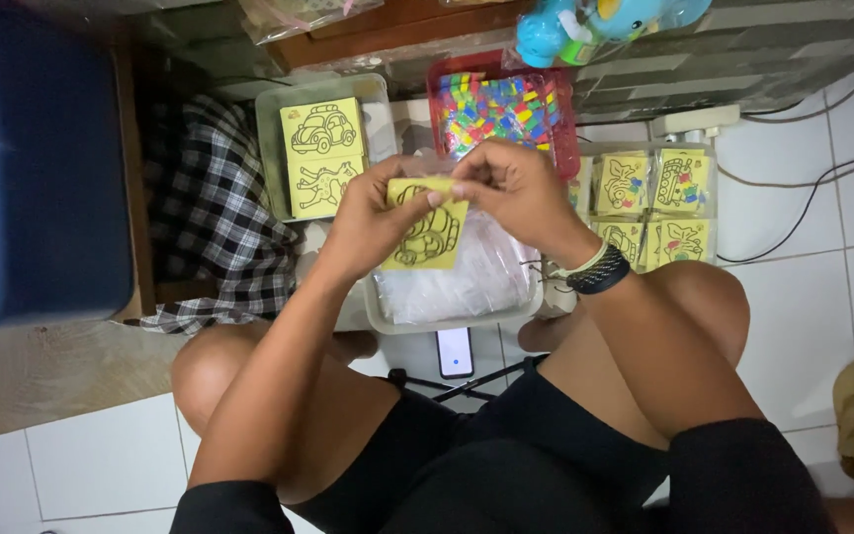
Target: The person sits on the floor and assembles small, colorful puzzle pieces onto yellow cards featuring cartoon outlines. They pick up the cards, place the pieces into the designated areas, and then place the completed cards into a plastic container.
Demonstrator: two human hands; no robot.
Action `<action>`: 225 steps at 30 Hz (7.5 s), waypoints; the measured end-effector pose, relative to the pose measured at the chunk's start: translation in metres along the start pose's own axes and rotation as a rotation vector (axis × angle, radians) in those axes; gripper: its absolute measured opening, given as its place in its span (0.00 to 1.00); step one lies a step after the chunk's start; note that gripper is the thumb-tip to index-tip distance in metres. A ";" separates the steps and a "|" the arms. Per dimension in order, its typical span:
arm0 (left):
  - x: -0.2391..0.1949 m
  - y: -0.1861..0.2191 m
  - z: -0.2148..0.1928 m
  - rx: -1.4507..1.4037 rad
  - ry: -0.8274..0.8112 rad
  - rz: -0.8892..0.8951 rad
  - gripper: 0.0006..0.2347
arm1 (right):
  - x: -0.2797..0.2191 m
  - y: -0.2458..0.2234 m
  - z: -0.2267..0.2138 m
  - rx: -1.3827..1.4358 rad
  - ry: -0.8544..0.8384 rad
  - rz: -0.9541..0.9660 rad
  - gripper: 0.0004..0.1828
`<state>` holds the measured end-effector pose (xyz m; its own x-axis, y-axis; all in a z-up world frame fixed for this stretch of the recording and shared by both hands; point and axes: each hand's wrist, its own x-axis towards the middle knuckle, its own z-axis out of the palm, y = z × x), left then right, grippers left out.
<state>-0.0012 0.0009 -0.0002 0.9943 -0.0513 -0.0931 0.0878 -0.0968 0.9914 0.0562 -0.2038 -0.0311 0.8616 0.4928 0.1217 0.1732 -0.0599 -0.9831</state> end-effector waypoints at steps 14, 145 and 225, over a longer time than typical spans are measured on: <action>0.003 -0.008 -0.010 0.194 -0.114 -0.063 0.05 | 0.008 -0.026 -0.025 -0.176 -0.088 -0.127 0.07; 0.009 -0.006 -0.032 0.326 -0.135 0.150 0.02 | 0.016 -0.049 -0.012 -0.113 0.045 -0.209 0.08; 0.011 -0.009 -0.022 0.083 -0.071 0.072 0.05 | 0.020 -0.049 -0.009 -0.199 -0.108 -0.236 0.17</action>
<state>0.0102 0.0229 -0.0080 0.9909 -0.1311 -0.0316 0.0086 -0.1724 0.9850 0.0692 -0.1985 0.0210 0.7326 0.6023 0.3170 0.4611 -0.0966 -0.8821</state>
